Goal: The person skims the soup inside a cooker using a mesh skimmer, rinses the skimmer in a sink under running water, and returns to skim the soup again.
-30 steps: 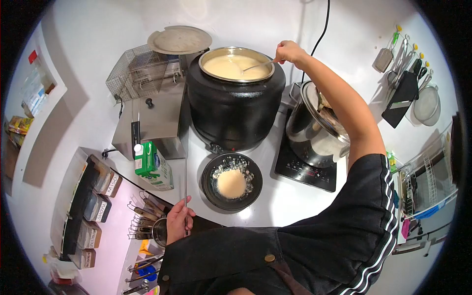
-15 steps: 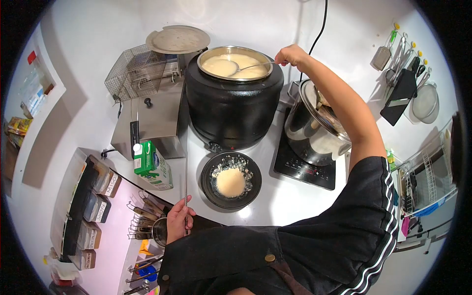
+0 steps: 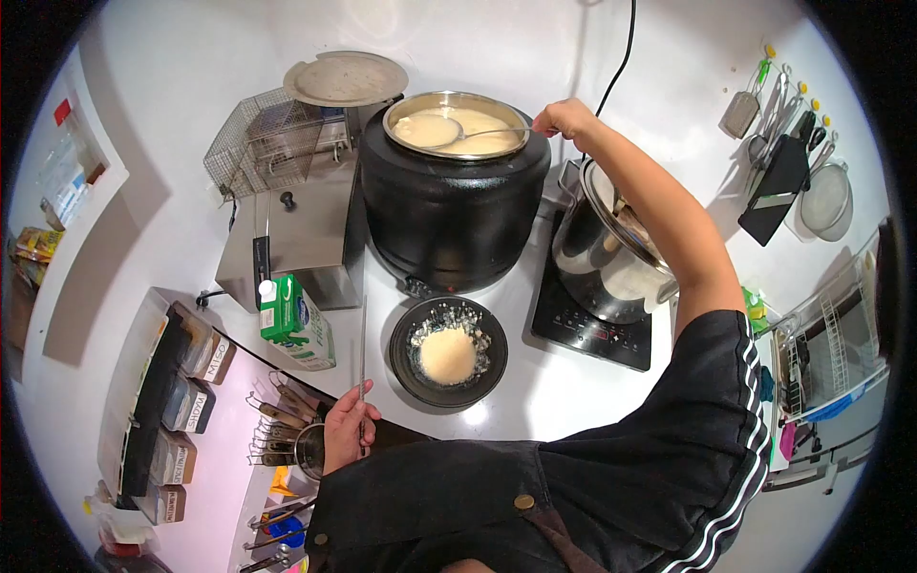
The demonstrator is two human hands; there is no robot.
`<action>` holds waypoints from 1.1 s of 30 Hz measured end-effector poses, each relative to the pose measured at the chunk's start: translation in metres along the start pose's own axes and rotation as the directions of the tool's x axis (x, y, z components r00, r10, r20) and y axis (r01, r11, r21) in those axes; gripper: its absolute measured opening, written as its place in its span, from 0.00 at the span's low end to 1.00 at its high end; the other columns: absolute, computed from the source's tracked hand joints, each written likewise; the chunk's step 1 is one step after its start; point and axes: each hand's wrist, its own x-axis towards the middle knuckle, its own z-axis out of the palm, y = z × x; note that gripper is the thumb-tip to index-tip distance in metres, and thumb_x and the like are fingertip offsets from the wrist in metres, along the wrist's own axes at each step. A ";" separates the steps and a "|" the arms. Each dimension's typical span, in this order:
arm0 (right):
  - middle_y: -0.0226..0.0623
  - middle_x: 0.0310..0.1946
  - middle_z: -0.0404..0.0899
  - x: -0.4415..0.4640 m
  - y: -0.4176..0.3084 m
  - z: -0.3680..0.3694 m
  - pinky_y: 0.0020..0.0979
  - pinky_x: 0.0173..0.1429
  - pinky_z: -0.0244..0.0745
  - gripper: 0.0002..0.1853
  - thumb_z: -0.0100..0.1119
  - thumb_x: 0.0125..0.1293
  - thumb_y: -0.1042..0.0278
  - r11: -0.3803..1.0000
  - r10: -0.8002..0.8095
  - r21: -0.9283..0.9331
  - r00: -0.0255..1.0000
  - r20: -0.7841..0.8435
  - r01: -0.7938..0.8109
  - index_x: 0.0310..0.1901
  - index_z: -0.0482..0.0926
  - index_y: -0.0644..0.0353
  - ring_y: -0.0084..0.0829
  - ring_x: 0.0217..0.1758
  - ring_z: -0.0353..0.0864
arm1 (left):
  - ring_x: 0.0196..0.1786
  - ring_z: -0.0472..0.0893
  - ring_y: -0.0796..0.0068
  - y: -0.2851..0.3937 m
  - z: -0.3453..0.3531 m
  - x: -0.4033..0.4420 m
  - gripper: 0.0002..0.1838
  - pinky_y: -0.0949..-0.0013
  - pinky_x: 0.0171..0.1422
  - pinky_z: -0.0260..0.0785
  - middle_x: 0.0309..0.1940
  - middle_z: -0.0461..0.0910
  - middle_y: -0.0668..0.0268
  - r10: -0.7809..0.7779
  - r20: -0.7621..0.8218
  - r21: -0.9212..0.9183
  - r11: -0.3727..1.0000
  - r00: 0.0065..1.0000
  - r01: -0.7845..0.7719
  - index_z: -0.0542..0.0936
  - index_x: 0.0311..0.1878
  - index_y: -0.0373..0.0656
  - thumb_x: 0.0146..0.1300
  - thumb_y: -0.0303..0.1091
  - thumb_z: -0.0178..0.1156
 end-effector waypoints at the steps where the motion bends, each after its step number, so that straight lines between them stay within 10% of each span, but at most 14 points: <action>1: 0.37 0.20 0.77 0.000 0.001 0.000 0.27 0.27 0.64 0.07 0.58 0.37 0.73 1.000 -0.003 0.009 1.000 -0.003 0.003 0.21 0.80 0.65 0.28 0.23 0.73 | 0.15 0.63 0.89 0.000 0.000 0.000 0.19 0.86 0.16 0.52 0.25 0.74 0.68 0.001 0.001 0.001 1.000 1.000 -0.001 0.67 0.57 0.38 0.64 0.32 0.48; 33: 0.36 0.20 0.76 0.000 0.007 -0.019 0.29 0.28 0.60 0.08 0.64 0.38 0.67 0.992 0.012 -0.128 0.997 -0.075 -0.022 0.20 0.80 0.63 0.28 0.25 0.72 | 0.14 0.63 0.88 0.001 -0.001 0.000 0.18 0.85 0.16 0.52 0.26 0.73 0.68 0.018 0.044 0.042 0.999 0.999 -0.020 0.68 0.57 0.39 0.64 0.32 0.47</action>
